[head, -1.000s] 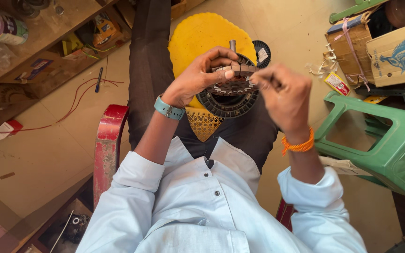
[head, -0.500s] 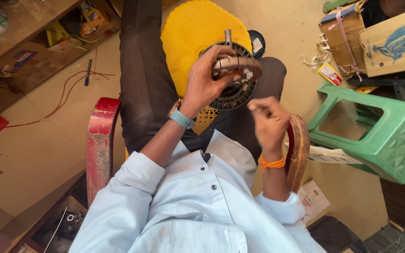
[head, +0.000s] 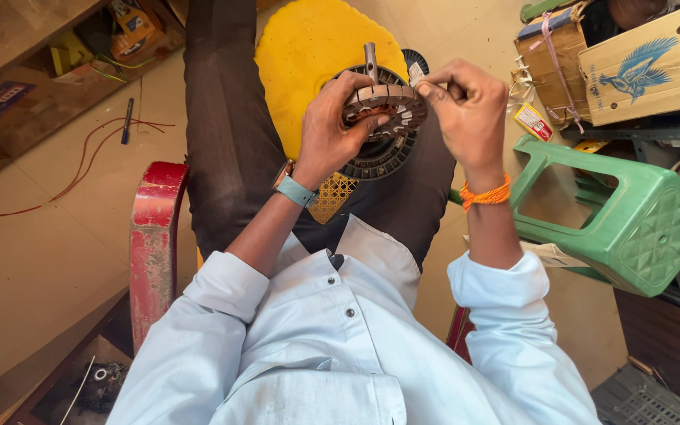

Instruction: The person holds a cylindrical electrical component and repeatedly inserts and removes a thin wire into its slots. The person rotates the component to access different slots while continuing the insertion and removal actions.

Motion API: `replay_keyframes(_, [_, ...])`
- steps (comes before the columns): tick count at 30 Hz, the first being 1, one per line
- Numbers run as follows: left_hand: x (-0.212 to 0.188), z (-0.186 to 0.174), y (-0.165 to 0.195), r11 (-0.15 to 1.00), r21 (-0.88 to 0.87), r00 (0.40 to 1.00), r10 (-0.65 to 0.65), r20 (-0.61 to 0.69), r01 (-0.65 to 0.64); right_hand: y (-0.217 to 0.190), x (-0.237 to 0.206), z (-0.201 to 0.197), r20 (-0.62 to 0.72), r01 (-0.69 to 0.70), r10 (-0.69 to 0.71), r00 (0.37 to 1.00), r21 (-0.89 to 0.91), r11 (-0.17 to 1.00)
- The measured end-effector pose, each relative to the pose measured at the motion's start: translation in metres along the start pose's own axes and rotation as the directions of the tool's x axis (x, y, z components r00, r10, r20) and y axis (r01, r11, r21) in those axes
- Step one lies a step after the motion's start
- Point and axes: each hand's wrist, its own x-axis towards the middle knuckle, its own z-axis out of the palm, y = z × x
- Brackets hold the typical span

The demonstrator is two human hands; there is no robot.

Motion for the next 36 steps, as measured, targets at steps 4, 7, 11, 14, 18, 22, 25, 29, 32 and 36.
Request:
replay_keyframes(4, [-0.002,0.0,-0.002,1.0,0.002,1.0,0.004,-0.005,-0.004,0.016,0.025,-0.015,0.224,0.009,-0.008,0.975,-0.003,1.0])
replay_keyframes(7, [-0.001,0.0,-0.003,0.999,0.002,0.999,0.036,-0.008,-0.036,0.031,0.051,-0.005,0.336,0.036,-0.008,0.942,-0.075,0.997])
replay_keyframes(11, [0.002,-0.002,-0.005,0.995,-0.016,0.993,-0.098,0.064,0.099,0.044,0.08,0.019,0.451,-0.021,0.072,0.89,-0.116,0.993])
replay_keyframes(14, [0.006,-0.002,-0.005,0.959,-0.101,0.959,-0.251,0.135,0.265,0.045,0.092,0.027,0.447,-0.004,0.062,0.892,-0.129,0.992])
replay_keyframes(18, [0.014,-0.012,-0.007,0.901,-0.396,0.97,-0.089,0.226,0.175,0.039,0.098,0.029,0.396,0.217,-0.172,0.902,-0.074,0.973])
replay_keyframes(22, [0.026,-0.029,-0.016,0.505,-0.681,0.838,-0.19,0.511,0.53,0.023,0.09,0.028,0.315,0.242,-0.211,0.925,-0.062,0.968])
replay_keyframes(25, [0.029,-0.031,-0.018,0.585,-0.621,0.83,-0.182,0.527,0.522,0.003,0.072,0.016,0.213,0.233,-0.212,0.954,-0.079,0.969])
replay_keyframes(29, [0.031,-0.029,-0.02,0.606,-0.561,0.803,-0.244,0.543,0.564,-0.026,0.028,-0.009,0.134,0.109,-0.099,0.986,-0.07,0.992])
replay_keyframes(32, [0.03,-0.03,-0.023,0.655,-0.526,0.81,-0.243,0.534,0.543,-0.038,0.003,-0.008,0.081,0.0,0.001,0.997,-0.012,1.0])
replay_keyframes(36, [0.033,-0.031,-0.028,0.695,-0.522,0.821,-0.175,0.544,0.494,-0.04,-0.026,0.009,0.062,0.008,-0.008,0.998,0.007,1.0])
